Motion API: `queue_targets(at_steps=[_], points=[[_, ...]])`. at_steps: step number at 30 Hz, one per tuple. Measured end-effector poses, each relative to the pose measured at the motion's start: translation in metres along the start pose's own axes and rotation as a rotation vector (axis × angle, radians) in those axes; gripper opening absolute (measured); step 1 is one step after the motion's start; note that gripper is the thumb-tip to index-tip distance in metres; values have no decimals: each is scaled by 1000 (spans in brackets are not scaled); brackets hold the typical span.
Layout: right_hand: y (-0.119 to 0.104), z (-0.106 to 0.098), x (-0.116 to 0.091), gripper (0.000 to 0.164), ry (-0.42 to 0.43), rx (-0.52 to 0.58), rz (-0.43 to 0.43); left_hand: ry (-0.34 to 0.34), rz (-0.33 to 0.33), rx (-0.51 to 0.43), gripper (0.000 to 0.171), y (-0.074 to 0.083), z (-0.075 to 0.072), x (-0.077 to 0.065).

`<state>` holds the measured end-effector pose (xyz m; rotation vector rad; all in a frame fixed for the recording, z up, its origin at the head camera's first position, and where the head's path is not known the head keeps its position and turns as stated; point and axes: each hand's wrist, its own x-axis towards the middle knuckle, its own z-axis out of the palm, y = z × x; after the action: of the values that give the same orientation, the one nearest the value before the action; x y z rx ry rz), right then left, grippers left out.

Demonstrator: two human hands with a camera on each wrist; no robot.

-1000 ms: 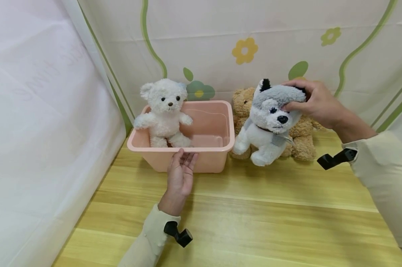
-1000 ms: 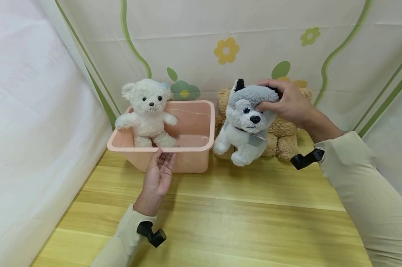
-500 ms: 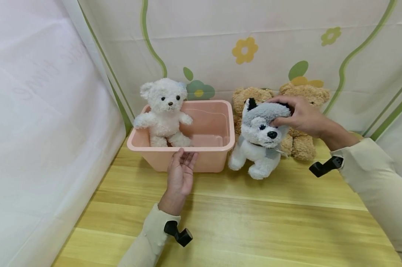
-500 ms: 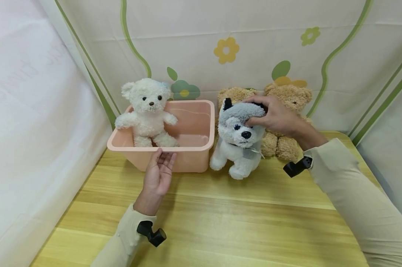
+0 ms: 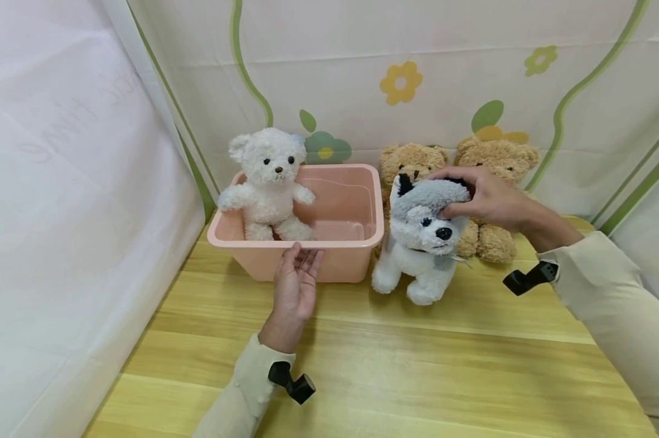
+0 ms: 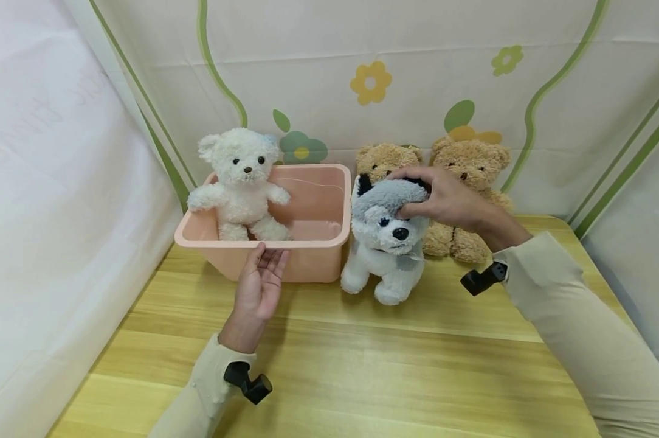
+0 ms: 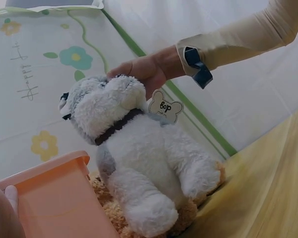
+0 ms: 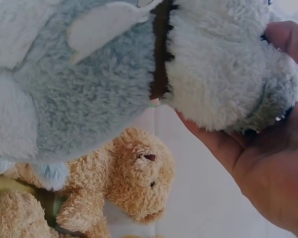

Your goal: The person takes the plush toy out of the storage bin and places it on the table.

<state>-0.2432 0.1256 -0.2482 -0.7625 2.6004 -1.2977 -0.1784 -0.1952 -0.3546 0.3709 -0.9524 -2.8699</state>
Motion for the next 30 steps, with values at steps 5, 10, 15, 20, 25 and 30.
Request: queue_targets(at_steps=[5,10,15,20,25,30], points=[[1,6,0,53,-43,57,-24,2,0,3,9,0,-1,1],[-1,8,-1,53,-36,10,-44,2,0,3,9,0,-1,0],[-3,10,-3,53,-50,-5,-44,3,2,1,10,0,0,0],[-5,12,-3,53,-66,-19,-80,4,7,2,10,1,0,1],[-4,16,-3,53,-112,25,-97,3,8,3,10,0,0,0],[-3,21,-3,54,-138,34,-85,0,10,-3,10,0,-1,0]])
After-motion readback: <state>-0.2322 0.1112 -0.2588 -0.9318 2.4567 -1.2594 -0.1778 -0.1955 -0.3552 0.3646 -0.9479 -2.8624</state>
